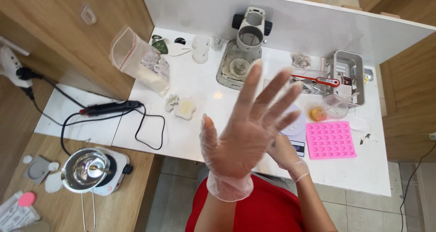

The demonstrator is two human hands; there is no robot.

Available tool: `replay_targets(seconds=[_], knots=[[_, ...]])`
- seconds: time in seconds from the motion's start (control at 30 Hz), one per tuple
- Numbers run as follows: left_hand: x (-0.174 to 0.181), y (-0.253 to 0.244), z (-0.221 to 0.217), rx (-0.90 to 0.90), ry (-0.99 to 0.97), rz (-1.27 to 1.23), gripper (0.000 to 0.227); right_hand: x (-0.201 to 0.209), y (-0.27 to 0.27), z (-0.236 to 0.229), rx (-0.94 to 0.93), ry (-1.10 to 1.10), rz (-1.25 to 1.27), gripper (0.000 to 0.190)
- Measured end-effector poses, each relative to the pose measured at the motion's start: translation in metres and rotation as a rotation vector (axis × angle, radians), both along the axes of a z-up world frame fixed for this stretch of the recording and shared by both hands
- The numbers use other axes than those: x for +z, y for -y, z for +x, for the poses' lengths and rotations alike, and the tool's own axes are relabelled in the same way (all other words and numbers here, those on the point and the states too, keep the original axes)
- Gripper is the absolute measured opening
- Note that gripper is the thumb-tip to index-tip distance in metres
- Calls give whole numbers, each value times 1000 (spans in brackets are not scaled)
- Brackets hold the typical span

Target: Measuring the temperature of a candle mold using an infrared thermometer.

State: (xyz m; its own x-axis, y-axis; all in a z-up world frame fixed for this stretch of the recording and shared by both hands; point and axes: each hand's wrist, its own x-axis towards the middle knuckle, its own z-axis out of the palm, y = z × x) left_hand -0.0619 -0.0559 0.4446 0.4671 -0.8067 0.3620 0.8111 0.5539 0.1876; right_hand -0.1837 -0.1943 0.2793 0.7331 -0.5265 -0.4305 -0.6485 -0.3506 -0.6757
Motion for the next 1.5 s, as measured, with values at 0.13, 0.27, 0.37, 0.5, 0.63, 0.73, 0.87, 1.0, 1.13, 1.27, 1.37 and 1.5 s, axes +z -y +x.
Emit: replay_targets(seconds=[0.13,0.27,0.37,0.5,0.63,0.73,0.87,1.0,1.13,1.27,1.37,1.5], knots=[[7,1,-6,-189,-292,-57,128,-1,-12,5,22,-6,5,33],[2,3,-8,-186,-288,-93,129,-2,-13,6,26,-8,2,34],[3,1,-7,-190,-308,-104,131,-4,-12,9,27,-5,-1,35],[-21,1,-15,-78,-387,-166,64,-10,-9,14,32,-2,-5,37],[-36,-2,-18,-72,-457,-289,2,-41,6,19,28,-4,-9,38],[-34,-3,-19,-73,-541,-235,7,-152,55,-12,21,-3,-12,40],[-36,-3,-21,-67,-532,-233,13,-28,6,21,14,-1,-15,41],[-38,-2,-21,-77,-543,-268,15,4,-7,18,7,1,-18,43],[-33,-5,-19,-72,-542,-235,13,14,-10,19,0,5,-21,45],[-34,-2,-18,-36,-491,-238,11,18,-10,20,-13,6,-21,46],[-43,2,-15,-51,-343,-365,48,19,-10,19,-26,2,-19,48],[-46,0,-3,-78,-393,-430,91,19,-7,5,-65,-19,-12,49]])
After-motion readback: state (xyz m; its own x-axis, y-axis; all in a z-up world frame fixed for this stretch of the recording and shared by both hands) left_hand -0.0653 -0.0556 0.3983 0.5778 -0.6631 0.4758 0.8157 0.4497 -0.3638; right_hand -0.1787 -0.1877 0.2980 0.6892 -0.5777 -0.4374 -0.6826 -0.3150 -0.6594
